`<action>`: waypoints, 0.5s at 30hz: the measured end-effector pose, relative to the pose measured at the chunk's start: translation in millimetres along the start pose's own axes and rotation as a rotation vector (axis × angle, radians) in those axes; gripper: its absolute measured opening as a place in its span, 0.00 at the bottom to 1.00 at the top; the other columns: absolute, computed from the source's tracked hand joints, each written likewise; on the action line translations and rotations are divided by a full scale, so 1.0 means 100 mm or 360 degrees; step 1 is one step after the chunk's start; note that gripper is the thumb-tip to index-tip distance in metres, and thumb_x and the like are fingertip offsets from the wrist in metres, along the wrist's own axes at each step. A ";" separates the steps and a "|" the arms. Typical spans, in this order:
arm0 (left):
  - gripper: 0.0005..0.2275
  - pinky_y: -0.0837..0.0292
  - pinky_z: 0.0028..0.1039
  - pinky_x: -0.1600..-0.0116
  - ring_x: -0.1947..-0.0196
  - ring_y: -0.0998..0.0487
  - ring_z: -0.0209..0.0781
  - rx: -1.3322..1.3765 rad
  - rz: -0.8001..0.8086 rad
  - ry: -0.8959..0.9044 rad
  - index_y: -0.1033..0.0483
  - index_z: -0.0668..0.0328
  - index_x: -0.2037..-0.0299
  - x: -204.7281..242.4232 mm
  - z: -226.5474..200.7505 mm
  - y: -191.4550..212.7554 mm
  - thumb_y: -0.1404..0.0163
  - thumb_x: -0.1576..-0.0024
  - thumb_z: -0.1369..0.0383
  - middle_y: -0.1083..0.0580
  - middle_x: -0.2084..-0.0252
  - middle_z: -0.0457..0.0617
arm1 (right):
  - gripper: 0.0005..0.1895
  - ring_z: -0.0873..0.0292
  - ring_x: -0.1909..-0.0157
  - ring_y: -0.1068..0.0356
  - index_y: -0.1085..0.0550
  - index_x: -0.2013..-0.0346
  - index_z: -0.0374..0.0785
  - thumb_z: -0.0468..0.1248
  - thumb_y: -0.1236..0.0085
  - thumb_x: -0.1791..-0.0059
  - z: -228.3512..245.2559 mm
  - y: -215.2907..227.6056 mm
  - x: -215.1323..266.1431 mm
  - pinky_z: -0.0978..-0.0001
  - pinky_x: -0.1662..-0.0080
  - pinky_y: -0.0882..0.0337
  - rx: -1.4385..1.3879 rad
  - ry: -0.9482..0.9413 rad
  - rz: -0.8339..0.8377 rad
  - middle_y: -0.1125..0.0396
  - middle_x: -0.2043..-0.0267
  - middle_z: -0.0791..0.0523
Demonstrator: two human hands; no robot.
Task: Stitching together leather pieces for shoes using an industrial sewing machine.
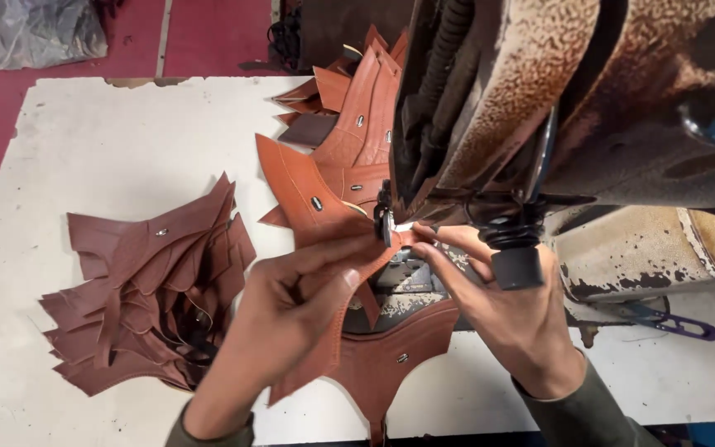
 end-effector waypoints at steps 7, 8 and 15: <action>0.17 0.24 0.19 0.51 0.55 0.20 0.28 -0.0308 0.0091 0.0134 0.23 0.67 0.41 -0.06 -0.10 0.11 0.51 0.41 0.77 0.17 0.50 0.49 | 0.10 0.63 0.56 0.20 0.21 0.55 0.32 0.28 0.35 0.51 0.23 -0.02 0.00 0.74 0.57 0.21 0.0130 0.0412 -0.0079 0.22 0.57 0.52; 0.16 0.24 0.20 0.51 0.55 0.19 0.28 -0.0317 0.0112 0.0146 0.22 0.68 0.42 -0.08 -0.08 0.12 0.50 0.41 0.77 0.16 0.51 0.50 | 0.11 0.62 0.57 0.20 0.20 0.55 0.34 0.28 0.34 0.52 0.24 -0.02 0.00 0.74 0.57 0.21 0.0203 0.0455 -0.0102 0.22 0.58 0.52; 0.15 0.24 0.22 0.44 0.52 0.19 0.30 -0.0435 0.0333 0.0015 0.20 0.66 0.44 -0.19 -0.28 0.12 0.51 0.40 0.79 0.16 0.51 0.50 | 0.12 0.60 0.55 0.19 0.20 0.55 0.36 0.29 0.32 0.53 0.25 -0.03 0.02 0.73 0.56 0.22 0.0271 0.0523 -0.0160 0.22 0.57 0.53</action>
Point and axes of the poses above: each hand's wrist, its own x-axis away from the middle knuckle, its own y-axis out of the back of the hand, z = x × y, the point moved 5 cm from there along -x, towards the middle knuckle
